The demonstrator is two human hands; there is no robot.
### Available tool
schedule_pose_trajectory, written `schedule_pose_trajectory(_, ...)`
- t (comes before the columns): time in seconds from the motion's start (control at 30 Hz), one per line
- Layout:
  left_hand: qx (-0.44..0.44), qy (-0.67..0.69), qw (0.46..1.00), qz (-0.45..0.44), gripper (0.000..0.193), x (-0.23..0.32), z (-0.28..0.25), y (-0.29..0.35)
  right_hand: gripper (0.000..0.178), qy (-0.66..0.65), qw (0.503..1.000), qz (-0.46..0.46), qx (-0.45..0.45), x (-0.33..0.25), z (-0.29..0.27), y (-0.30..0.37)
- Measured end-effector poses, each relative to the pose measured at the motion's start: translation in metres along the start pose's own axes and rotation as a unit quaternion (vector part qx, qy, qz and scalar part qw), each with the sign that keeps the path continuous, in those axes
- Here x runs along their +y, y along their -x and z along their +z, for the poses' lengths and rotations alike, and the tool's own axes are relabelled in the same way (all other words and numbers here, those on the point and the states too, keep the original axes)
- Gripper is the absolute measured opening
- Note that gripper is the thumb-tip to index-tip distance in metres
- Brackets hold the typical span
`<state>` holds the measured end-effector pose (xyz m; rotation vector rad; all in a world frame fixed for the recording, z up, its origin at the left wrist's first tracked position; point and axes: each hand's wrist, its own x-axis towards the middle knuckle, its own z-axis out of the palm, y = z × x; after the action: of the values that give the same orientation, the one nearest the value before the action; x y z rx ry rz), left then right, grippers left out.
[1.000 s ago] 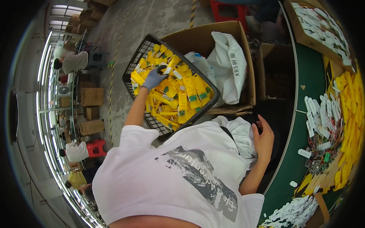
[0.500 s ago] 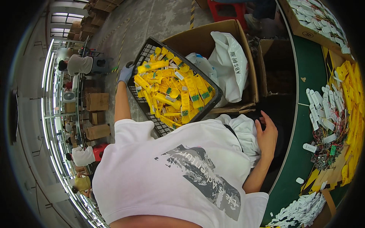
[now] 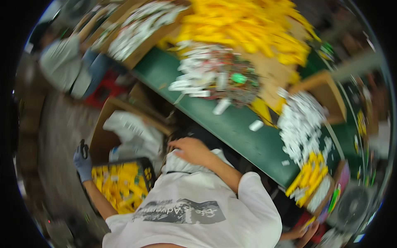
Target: Assembling components into yellow electronic device housings on a factory production line.
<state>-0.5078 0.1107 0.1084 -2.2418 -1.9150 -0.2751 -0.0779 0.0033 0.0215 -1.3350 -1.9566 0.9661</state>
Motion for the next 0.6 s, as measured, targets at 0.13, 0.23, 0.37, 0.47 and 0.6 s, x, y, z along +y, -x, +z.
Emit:
schedule_pose_trajectory(0.13, 0.128, 0.167, 0.95, 0.232, 0.038, 0.119, -0.003, -0.117, 0.026, -0.044, 0.996, -0.021, 0.071, -0.021, -0.033, 0.014)
schedule_pose_trajectory(0.23, 0.042, 0.236, 0.851, 0.468, 0.044, 0.248, -0.016, -0.138, 0.019, -0.05, 0.978, -0.007, 0.204, -0.03, -0.063, 0.037)
schedule_pose_trajectory(0.37, 0.117, 0.238, 0.693, 0.671, 0.039, 0.376, 0.004, -0.155, 0.015, -0.027, 0.883, 0.145, 0.446, -0.027, -0.091, 0.071)
schedule_pose_trajectory(0.47, 0.112, 0.253, 0.756, 0.593, 0.04, 0.449, -0.002, -0.208, 0.015, 0.005, 0.828, 0.205, 0.522, -0.023, -0.104, 0.101)
schedule_pose_trajectory(0.6, 0.043, 0.272, 0.789, 0.549, 0.047, 0.529, 0.024, -0.294, 0.016, 0.076, 0.81, 0.249, 0.526, -0.025, -0.093, 0.123)
